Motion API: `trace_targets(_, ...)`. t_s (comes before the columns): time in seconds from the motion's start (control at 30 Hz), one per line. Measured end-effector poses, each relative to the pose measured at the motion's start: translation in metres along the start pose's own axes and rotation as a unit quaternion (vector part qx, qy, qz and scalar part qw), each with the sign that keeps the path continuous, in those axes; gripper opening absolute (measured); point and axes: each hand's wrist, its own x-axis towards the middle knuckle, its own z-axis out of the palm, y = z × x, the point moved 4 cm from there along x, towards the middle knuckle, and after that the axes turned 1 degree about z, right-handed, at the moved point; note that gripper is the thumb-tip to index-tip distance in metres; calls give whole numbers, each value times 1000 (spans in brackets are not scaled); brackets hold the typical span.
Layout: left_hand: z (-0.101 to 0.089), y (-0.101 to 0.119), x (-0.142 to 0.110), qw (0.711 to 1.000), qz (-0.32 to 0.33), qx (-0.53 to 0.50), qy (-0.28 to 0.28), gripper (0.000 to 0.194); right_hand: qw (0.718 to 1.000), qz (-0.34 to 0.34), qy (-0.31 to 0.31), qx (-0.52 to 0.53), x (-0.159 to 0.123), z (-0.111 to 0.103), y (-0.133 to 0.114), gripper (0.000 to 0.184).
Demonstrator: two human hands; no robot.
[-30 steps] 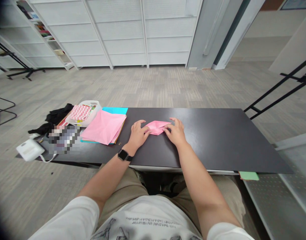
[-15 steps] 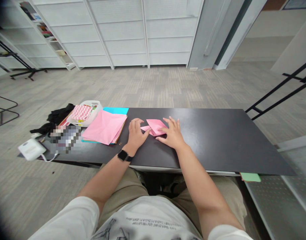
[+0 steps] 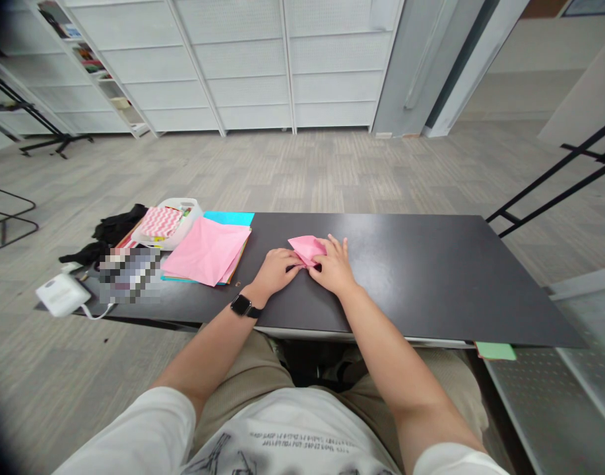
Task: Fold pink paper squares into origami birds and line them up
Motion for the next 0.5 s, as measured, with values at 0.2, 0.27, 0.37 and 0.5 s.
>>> trace_targets(0.2, -6, 7, -5, 1000, 20, 2, -12, 23, 998, 41, 6, 37, -2, 2, 11, 13)
trace_targets(0.27, -9, 10, -6, 1000, 18, 2, -19, 26, 998, 48, 13, 47, -3, 3, 13, 15)
trace_targets(0.37, -12, 13, -6, 1000, 10, 5, -28, 26, 997, 48, 15, 56, -4, 4, 14, 18)
trace_targets(0.5, -14, 14, -5, 999, 6, 12, -32, 25, 998, 42, 7, 40, -4, 6, 14, 16)
